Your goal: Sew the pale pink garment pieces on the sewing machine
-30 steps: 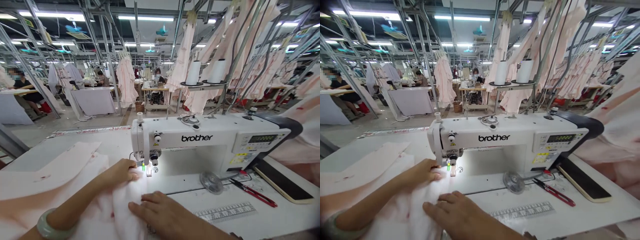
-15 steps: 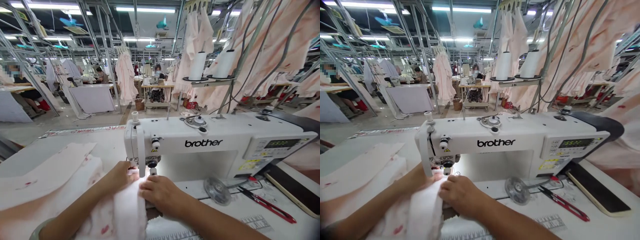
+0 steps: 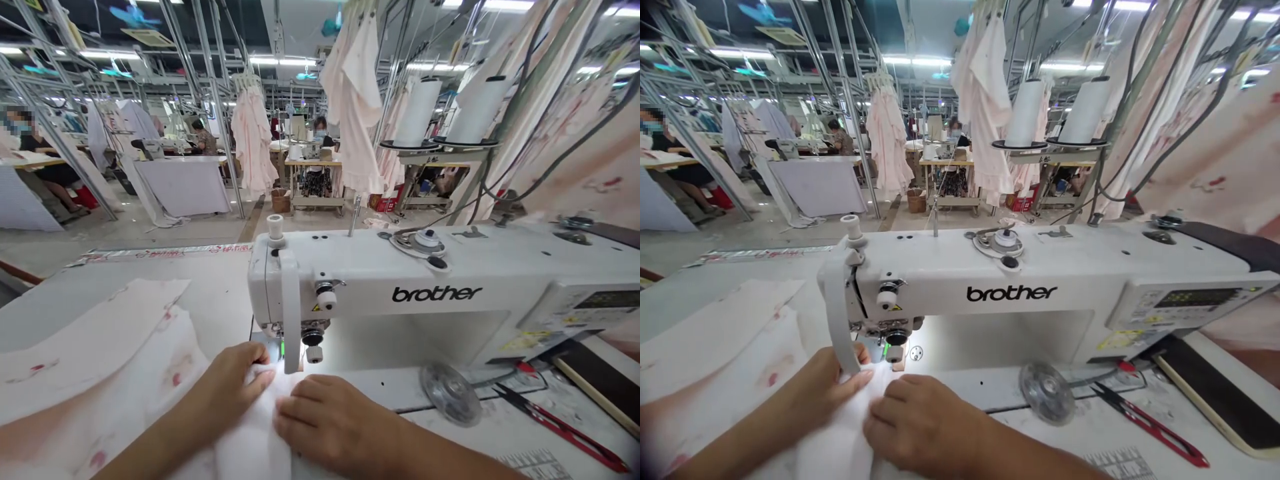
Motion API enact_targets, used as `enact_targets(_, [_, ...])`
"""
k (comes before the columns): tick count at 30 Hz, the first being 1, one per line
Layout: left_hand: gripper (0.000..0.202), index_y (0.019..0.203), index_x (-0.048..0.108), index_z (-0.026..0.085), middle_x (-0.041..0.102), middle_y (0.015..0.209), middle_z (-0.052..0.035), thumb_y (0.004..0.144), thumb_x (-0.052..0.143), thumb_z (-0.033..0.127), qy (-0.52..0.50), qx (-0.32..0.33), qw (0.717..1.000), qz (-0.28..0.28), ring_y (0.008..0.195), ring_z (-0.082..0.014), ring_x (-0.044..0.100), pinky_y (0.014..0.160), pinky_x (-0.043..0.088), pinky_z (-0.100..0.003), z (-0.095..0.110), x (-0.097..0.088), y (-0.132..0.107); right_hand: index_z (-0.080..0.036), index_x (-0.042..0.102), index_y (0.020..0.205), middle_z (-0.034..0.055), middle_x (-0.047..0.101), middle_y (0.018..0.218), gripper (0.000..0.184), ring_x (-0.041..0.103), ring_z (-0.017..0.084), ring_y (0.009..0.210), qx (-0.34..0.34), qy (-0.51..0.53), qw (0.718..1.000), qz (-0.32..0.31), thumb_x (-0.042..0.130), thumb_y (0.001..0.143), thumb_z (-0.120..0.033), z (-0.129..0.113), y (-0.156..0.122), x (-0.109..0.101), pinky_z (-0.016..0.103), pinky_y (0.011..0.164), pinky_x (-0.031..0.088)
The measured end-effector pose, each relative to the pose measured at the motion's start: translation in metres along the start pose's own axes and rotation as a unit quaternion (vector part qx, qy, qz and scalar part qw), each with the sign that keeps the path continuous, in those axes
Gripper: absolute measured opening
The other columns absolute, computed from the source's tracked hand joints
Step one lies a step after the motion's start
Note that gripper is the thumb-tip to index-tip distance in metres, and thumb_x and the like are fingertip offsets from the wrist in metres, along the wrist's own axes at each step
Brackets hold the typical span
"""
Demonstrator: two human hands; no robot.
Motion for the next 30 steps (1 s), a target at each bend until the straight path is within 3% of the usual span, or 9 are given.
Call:
enact_targets(9, [0.01, 0.087, 0.055, 0.022, 0.065, 0.086, -0.0005, 0.09, 0.047, 0.027, 0.005, 0.007, 1.0, 0.024, 0.083, -0.0203, 0.06, 0.077, 0.043, -0.033, 0.0073, 0.0025, -0.0027, -0.01, 0.062, 0.103, 0.0077, 0.067, 0.097, 0.015, 0.051, 0.02, 0.077, 0.055, -0.012, 0.998, -0.01, 0.055, 0.091, -0.016, 0.004, -0.0036, 0.0047, 0.033, 0.071, 0.043])
enact_targets(13, [0.008, 0.086, 0.052, 0.022, 0.063, 0.085, -0.0008, 0.091, 0.047, 0.027, 0.017, 0.012, 0.999, 0.025, 0.081, -0.0205, 0.06, 0.075, 0.044, -0.034, 0.0078, 0.0036, -0.0039, -0.011, 0.06, 0.11, 0.0089, 0.067, 0.102, 0.023, 0.053, 0.022, 0.086, 0.1, 0.009, 0.993, -0.054, 0.056, 0.091, -0.024, 0.0064, -0.0034, 0.004, 0.035, 0.077, 0.044])
enact_targets(20, [0.012, 0.085, 0.05, 0.022, 0.058, 0.092, -0.003, 0.093, 0.047, 0.03, 0.06, 0.058, 0.994, 0.077, 0.089, -0.0239, 0.055, 0.081, 0.042, -0.041, 0.001, 0.0081, -0.0057, -0.014, 0.058, 0.105, 0.0075, 0.065, 0.109, 0.019, 0.052, 0.022, 0.092, 0.132, 0.03, 0.984, -0.111, 0.055, 0.092, -0.027, 0.0053, -0.0014, 0.0001, 0.035, 0.081, 0.043])
enact_targets(23, [0.015, 0.081, 0.046, 0.022, 0.056, 0.091, -0.0025, 0.094, 0.044, 0.03, 0.068, 0.049, 0.994, 0.073, 0.087, -0.0233, 0.054, 0.08, 0.041, -0.041, 0.0018, 0.0081, -0.0049, -0.015, 0.058, 0.101, 0.0072, 0.064, 0.109, 0.015, 0.052, 0.022, 0.092, 0.152, 0.048, 0.978, -0.135, 0.055, 0.091, -0.026, 0.0048, 0.0001, -0.0013, 0.035, 0.081, 0.043])
enact_targets(30, [0.011, 0.079, 0.047, 0.022, 0.055, 0.09, -0.003, 0.088, 0.042, 0.025, 0.099, 0.011, 0.992, 0.071, 0.09, -0.0246, 0.054, 0.083, 0.04, -0.044, 0.0103, 0.0066, -0.0036, -0.014, 0.056, 0.112, 0.0087, 0.064, 0.11, 0.023, 0.052, 0.023, 0.099, 0.17, 0.088, 0.972, -0.135, 0.053, 0.094, -0.028, 0.0065, 0.0008, -0.0028, 0.036, 0.091, 0.042])
Point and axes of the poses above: each hand's wrist, its own y-axis towards the middle knuckle, its own x-axis out of the palm, z = x × y, the point moved 2 cm from there along y, towards the middle knuckle
